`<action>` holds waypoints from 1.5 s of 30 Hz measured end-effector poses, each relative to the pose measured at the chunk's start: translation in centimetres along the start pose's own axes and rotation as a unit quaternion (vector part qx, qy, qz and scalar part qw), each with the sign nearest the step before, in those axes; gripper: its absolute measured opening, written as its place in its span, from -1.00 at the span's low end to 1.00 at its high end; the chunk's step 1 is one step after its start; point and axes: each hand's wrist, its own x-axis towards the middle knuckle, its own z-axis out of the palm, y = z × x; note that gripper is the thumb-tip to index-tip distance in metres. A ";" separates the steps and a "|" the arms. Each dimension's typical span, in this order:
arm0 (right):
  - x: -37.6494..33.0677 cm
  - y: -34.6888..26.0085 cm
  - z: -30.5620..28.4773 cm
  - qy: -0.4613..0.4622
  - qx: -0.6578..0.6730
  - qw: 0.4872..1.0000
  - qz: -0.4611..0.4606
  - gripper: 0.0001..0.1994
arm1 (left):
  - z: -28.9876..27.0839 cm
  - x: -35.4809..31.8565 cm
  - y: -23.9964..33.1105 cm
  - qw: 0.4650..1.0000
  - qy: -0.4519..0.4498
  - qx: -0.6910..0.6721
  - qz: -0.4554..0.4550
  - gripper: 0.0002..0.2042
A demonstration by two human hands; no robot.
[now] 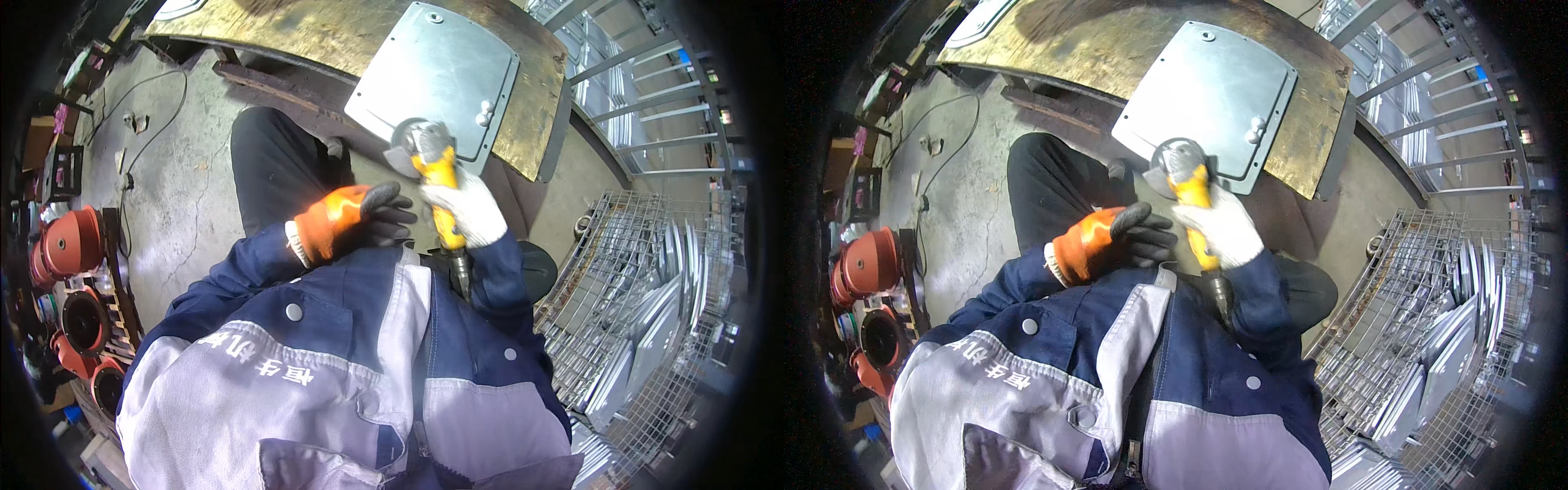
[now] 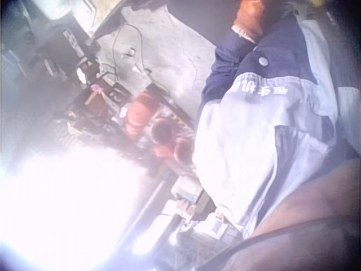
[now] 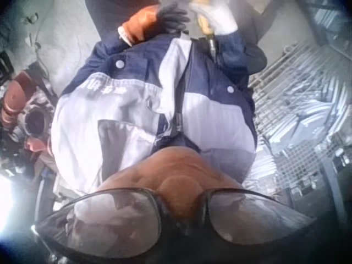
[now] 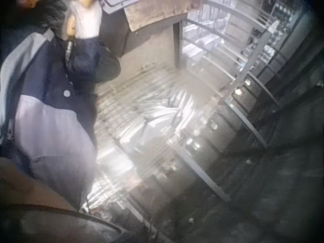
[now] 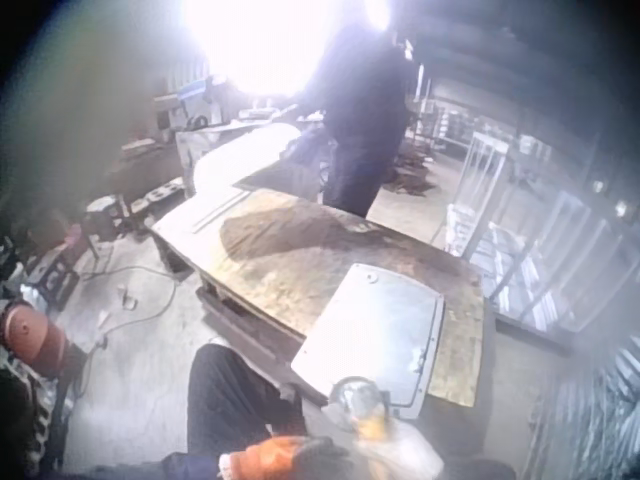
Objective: The person sits on the floor and uses a handheld angle grinder to smooth the edges of metal panels. They repeatedly pick up panels from a wire basket, grind the edges, and place the finished panels back into the basket.
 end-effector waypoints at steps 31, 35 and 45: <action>-0.3 1.2 2.1 0.071 -0.223 0.971 -0.042 -0.65 | 2.6 2.7 -1.2 0.988 0.017 0.108 0.105 -0.58; 6.0 1.3 7.6 0.005 -0.346 0.927 -0.144 -0.72 | -1.6 0.4 -0.6 0.985 0.108 -0.061 0.121 -0.55; 4.3 3.0 7.6 0.085 -0.326 0.939 -0.068 -0.62 | -1.1 1.1 -1.5 0.987 0.113 0.020 0.113 -0.58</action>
